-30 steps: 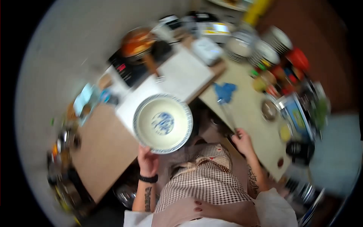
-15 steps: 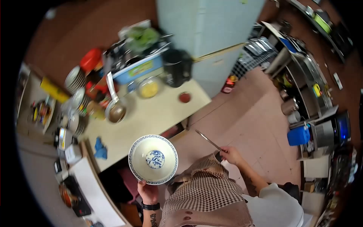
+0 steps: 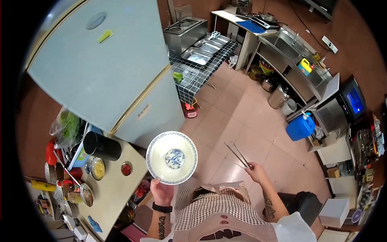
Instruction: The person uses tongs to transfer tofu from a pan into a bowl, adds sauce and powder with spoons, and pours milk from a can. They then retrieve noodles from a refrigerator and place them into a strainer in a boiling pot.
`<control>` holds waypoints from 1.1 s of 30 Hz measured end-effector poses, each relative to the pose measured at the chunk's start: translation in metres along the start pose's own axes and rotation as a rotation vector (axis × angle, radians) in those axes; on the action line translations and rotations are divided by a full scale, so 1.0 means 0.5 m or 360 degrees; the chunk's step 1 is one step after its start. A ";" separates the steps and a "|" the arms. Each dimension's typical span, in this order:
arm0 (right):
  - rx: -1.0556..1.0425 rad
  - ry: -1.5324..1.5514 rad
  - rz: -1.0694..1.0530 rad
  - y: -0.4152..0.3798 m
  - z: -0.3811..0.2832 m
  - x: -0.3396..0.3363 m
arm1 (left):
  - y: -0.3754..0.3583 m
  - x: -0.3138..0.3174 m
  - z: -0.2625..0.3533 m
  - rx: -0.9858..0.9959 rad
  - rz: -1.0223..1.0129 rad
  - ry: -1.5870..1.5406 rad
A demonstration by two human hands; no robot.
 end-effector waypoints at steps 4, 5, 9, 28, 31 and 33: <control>0.0150 0.0012 0.0068 0.154 0.012 -0.044 | 0.205 0.090 -0.074 -0.0113 -0.0021 0.0074; 0.0395 0.0074 0.0000 0.184 0.009 -0.059 | 0.246 0.113 -0.090 -0.0149 -0.0028 0.0069; 0.0576 0.0151 0.0063 0.377 -0.006 -0.117 | 0.511 0.240 -0.150 -0.0261 -0.0108 0.0074; -0.0183 -0.0159 0.0471 1.835 -0.372 -0.450 | 1.111 0.551 -0.250 0.0183 0.0489 -0.0084; -0.0312 -0.0351 0.0370 2.105 -0.409 -0.413 | 1.149 0.619 -0.259 0.0429 0.0671 -0.0167; -0.0319 -0.0540 0.0242 2.208 -0.434 -0.382 | 1.145 0.628 -0.276 0.0523 0.0777 -0.0193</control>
Point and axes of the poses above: each hand's wrist, its own y-axis towards the middle knuckle, its own x-axis out of the palm, z = x × y, the point moved 1 cm from there along y, towards the middle knuckle, and after that the axes turned 4 degrees about x, right-handed, at the moved point
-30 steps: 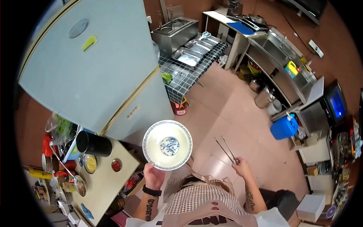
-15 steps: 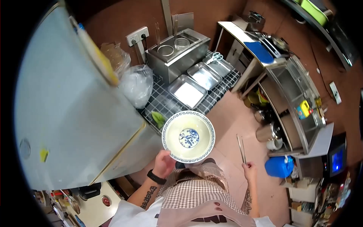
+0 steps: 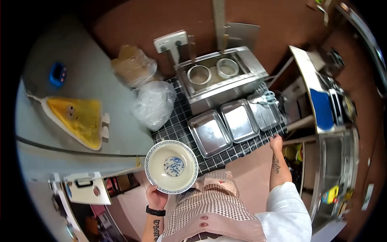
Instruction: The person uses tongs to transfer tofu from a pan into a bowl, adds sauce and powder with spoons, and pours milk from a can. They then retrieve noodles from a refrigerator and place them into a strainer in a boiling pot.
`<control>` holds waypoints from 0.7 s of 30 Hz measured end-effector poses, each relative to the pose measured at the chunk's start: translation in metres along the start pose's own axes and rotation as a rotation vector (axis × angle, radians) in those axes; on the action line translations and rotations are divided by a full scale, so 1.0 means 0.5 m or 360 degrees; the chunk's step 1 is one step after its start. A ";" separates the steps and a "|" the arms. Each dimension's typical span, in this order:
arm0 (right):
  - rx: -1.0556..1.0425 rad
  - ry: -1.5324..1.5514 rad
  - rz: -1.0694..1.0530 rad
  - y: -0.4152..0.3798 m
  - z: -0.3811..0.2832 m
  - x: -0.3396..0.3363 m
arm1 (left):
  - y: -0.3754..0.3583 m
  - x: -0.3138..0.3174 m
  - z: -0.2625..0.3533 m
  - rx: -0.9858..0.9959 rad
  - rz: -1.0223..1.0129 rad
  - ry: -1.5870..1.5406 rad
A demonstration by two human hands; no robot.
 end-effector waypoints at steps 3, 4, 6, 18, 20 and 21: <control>-0.0109 -0.0152 0.0004 0.106 0.006 0.064 | -0.036 0.005 -0.021 0.0126 0.0159 -0.0079; -0.0135 -0.0129 -0.0038 0.150 0.024 0.092 | -0.052 0.013 -0.021 0.0174 0.0185 -0.0100; -0.0143 -0.0095 -0.0018 0.166 -0.003 0.118 | -0.087 0.005 -0.029 0.0283 0.0275 -0.0147; -0.1692 -0.0028 -0.1805 -0.593 -0.557 0.277 | -0.336 -0.323 -0.090 0.0960 0.0514 -0.0711; -0.1967 -0.0397 -0.2044 -0.741 -0.583 0.316 | -0.391 -0.405 -0.067 0.1055 0.0654 -0.0649; -0.2015 -0.0493 -0.2010 -0.863 -0.587 0.311 | -0.473 -0.474 -0.016 0.1109 0.0684 -0.0647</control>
Point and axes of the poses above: each hand's wrist, its own y-axis towards the middle knuckle, its own x-axis out of the palm, z = x × y, the point moved 1 cm from there along y, towards the middle knuckle, and after that the axes turned 4 degrees about x, right-handed, at the moved point
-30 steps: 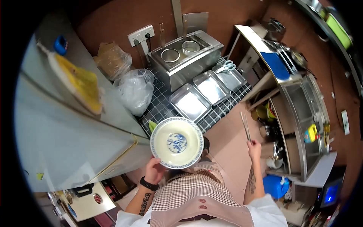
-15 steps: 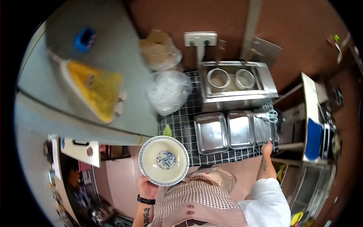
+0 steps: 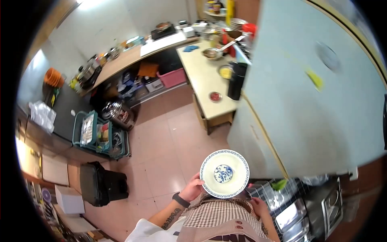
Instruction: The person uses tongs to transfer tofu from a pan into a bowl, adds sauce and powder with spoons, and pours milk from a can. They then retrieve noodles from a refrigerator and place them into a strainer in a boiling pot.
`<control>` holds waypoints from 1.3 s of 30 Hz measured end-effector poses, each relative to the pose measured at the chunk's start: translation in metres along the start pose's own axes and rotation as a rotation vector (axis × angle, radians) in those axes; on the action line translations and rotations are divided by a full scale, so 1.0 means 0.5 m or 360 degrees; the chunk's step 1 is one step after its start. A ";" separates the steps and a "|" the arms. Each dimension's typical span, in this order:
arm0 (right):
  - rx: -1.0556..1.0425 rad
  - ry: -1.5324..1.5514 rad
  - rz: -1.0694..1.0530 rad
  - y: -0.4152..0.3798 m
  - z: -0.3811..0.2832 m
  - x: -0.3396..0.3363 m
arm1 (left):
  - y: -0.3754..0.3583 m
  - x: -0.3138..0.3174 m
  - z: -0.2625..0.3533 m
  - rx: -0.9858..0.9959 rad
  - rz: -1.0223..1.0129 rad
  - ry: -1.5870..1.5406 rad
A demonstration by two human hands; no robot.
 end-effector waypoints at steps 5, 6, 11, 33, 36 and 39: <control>-0.0028 0.0271 -0.0376 0.262 0.012 0.271 | 0.039 -0.144 0.257 0.0244 0.0156 -0.0086; -0.0047 0.0232 -0.0520 0.297 -0.037 0.281 | 0.054 -0.172 0.299 0.0336 0.0204 -0.0115; 0.0118 -0.0323 -0.0833 0.366 -0.482 0.227 | 0.137 -0.301 0.507 0.0566 0.0530 -0.0196; -0.1127 -0.0844 -0.0460 1.312 -2.168 0.672 | 0.688 -0.985 1.506 0.1150 0.1138 -0.0461; -0.1031 -0.0792 -0.0543 1.346 -2.306 0.794 | 0.775 -1.107 1.667 0.1080 0.1100 -0.0487; -0.1127 -0.0828 -0.0710 1.378 -2.463 0.913 | 0.863 -1.205 1.819 0.0951 0.1118 -0.0419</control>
Point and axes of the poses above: each hand's wrist, its own y-axis towards the middle knuckle, its own x-axis out of the palm, z = x × y, the point moved 1 cm from there along y, towards the middle knuckle, and after that the axes turned 4 degrees about x, right-handed, at the moved point
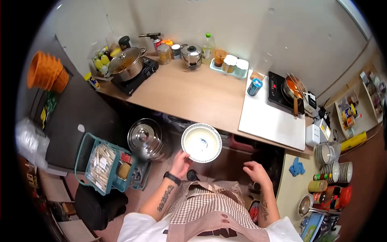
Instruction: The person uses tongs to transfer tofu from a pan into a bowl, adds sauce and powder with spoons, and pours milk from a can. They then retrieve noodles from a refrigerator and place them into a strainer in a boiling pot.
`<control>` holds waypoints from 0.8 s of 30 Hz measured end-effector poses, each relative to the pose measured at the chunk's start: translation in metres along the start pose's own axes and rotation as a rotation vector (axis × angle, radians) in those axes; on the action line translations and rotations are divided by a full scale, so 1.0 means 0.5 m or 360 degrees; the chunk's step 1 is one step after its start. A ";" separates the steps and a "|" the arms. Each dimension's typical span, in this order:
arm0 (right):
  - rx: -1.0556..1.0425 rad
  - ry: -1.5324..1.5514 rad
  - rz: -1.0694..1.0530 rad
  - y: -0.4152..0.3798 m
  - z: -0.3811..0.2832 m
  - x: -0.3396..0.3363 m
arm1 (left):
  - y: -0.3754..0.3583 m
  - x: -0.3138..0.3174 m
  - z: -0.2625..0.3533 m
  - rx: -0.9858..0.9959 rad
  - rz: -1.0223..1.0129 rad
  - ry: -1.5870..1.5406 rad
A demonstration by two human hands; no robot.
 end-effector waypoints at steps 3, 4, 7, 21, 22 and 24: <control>-0.0066 0.0011 -0.0011 0.181 -0.121 -0.050 | 0.169 0.042 0.063 -0.0078 0.0028 0.0109; -0.0053 0.0057 -0.0022 0.249 -0.151 -0.067 | 0.219 0.052 0.076 -0.0080 0.0010 0.0116; -0.0315 -0.0035 0.0069 0.505 -0.221 -0.122 | 0.353 0.068 0.102 -0.0060 -0.0005 0.0161; -0.0293 -0.0832 0.0391 1.371 -0.562 -0.194 | 0.569 0.073 0.194 0.0123 0.0186 0.0261; -0.0261 -0.0825 0.0401 1.385 -0.552 -0.186 | 0.570 0.065 0.214 0.0148 0.0152 0.0243; -0.0279 -0.0904 0.0496 1.390 -0.552 -0.175 | 0.584 0.052 0.252 0.0188 0.0085 0.0301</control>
Point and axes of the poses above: each hand's wrist, its own y-axis towards the middle knuckle, its own x-axis out of the palm, z = x × y, the point moved 1 cm from there along y, towards the middle knuckle, and after that the axes turned 4 degrees about x, right-handed, at the moved point
